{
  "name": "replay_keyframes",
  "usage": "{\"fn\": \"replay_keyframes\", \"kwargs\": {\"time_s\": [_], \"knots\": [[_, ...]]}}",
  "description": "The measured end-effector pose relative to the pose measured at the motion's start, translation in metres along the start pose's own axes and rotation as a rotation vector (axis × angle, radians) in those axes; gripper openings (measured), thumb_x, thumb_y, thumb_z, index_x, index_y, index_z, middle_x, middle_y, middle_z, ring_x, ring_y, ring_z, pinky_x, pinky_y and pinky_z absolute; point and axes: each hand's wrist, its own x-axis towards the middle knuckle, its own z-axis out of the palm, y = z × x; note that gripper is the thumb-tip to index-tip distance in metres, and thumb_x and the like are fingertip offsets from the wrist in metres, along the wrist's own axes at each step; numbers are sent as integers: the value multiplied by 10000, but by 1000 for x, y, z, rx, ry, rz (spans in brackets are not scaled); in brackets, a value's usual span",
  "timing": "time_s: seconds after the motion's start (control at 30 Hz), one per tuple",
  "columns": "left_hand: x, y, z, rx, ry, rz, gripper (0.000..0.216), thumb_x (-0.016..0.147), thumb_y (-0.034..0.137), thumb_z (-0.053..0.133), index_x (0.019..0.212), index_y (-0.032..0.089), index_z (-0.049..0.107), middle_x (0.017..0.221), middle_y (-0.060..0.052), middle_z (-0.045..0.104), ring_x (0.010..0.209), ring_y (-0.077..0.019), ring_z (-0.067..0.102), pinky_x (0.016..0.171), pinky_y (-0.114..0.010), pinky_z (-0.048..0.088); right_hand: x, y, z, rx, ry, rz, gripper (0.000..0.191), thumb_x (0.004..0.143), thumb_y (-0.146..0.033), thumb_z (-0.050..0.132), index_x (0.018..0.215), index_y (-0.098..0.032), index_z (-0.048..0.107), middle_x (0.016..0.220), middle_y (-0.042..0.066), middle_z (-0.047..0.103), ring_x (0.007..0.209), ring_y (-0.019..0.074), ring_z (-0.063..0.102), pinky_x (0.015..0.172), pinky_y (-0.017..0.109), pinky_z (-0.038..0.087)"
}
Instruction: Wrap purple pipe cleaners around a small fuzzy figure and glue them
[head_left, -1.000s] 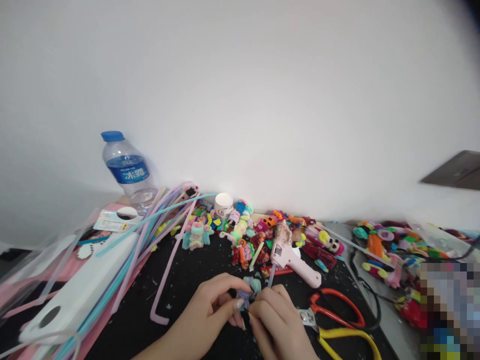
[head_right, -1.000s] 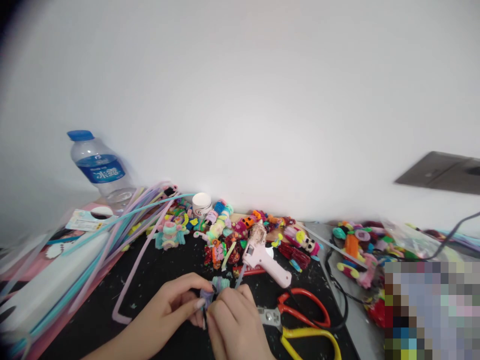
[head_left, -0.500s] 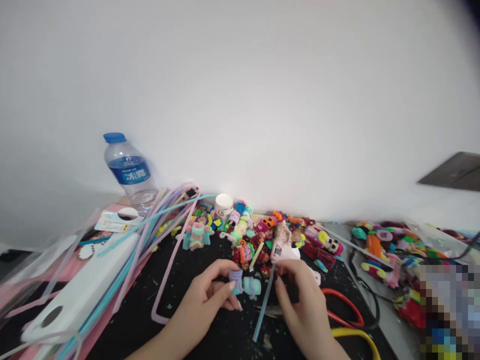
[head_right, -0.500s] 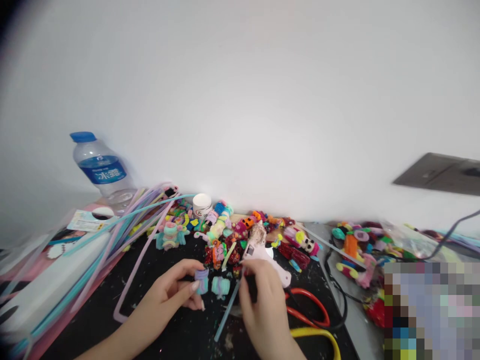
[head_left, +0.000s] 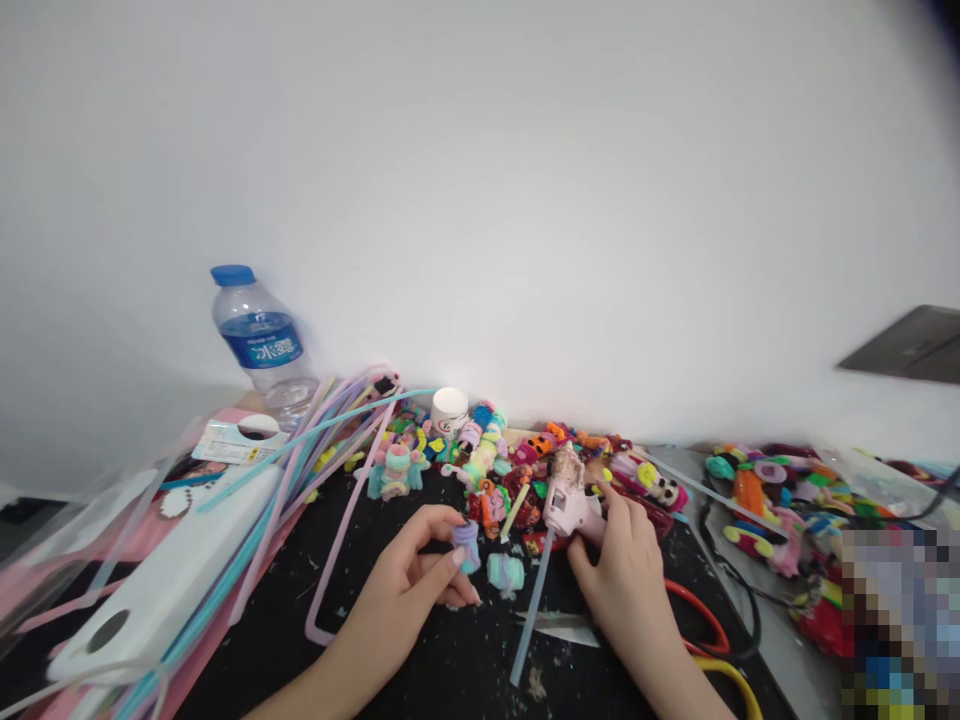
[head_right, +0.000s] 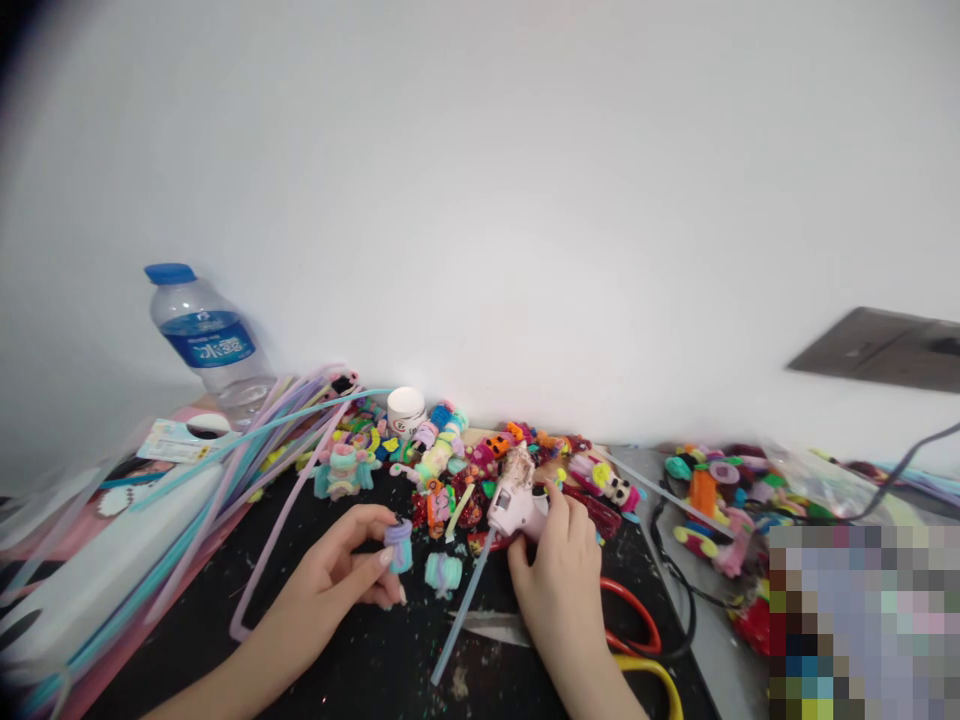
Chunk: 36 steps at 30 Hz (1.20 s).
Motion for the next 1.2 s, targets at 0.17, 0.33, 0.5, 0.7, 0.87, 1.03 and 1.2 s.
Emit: {"fn": "replay_keyframes", "kwargs": {"time_s": [0.17, 0.33, 0.5, 0.7, 0.87, 1.03, 1.2], "knots": [[1, 2, 0, -11, 8, 2, 237, 759, 336, 617, 948, 228, 523, 820, 47, 468, 572, -116, 645, 559, -251, 506, 4, 5, -3, 27, -102, 46, 433, 774, -210, 490, 1191, -96, 483, 1067, 154, 620, 896, 323, 553, 789, 473, 464], [0, 3, 0, -43, 15, 4, 243, 754, 338, 626, 945, 230, 522, 786, 58, 459, 567, -116, 639, 562, -256, 508, 4, 5, -6, 262, -29, 57, 396, 789, -274, 490, 1151, -117, 517, 1078, 148, 633, 952, 298, 595, 804, 412, 478], [1, 4, -1, -111, 20, -17, 278, 741, 350, 648, 960, 235, 521, 784, 60, 475, 575, -118, 638, 574, -265, 519, -1, -3, -18, 519, -115, 3, 242, 772, -289, 533, 976, -179, 600, 859, 54, 690, 716, 202, 648, 658, 281, 499], [3, 3, -2, -195, 6, -45, 281, 757, 335, 654, 982, 246, 512, 754, 68, 491, 588, -106, 626, 592, -256, 518, -3, -11, -28, 701, -256, -242, 181, 723, -284, 571, 862, -193, 644, 732, 17, 684, 615, 162, 623, 574, 231, 456], [3, -1, -4, -206, -29, -42, 296, 745, 331, 668, 986, 242, 521, 792, 56, 512, 585, -103, 628, 582, -249, 514, -4, -15, -25, 699, -302, -313, 180, 718, -354, 601, 755, -179, 609, 618, 9, 624, 528, 138, 559, 498, 217, 405], [1, -3, -3, -178, -51, -29, 261, 757, 316, 655, 973, 238, 530, 807, 51, 501, 570, -105, 633, 562, -248, 507, -4, -18, -25, 678, -297, -347, 192, 730, -368, 604, 737, -177, 590, 601, 3, 607, 512, 130, 538, 483, 214, 384], [1, -2, -2, -180, -57, -33, 260, 756, 321, 658, 968, 234, 534, 805, 53, 483, 567, -103, 630, 558, -245, 507, -4, -20, -28, 683, -305, -329, 223, 738, -404, 576, 710, -183, 587, 574, -1, 591, 484, 126, 515, 460, 217, 364]]}}
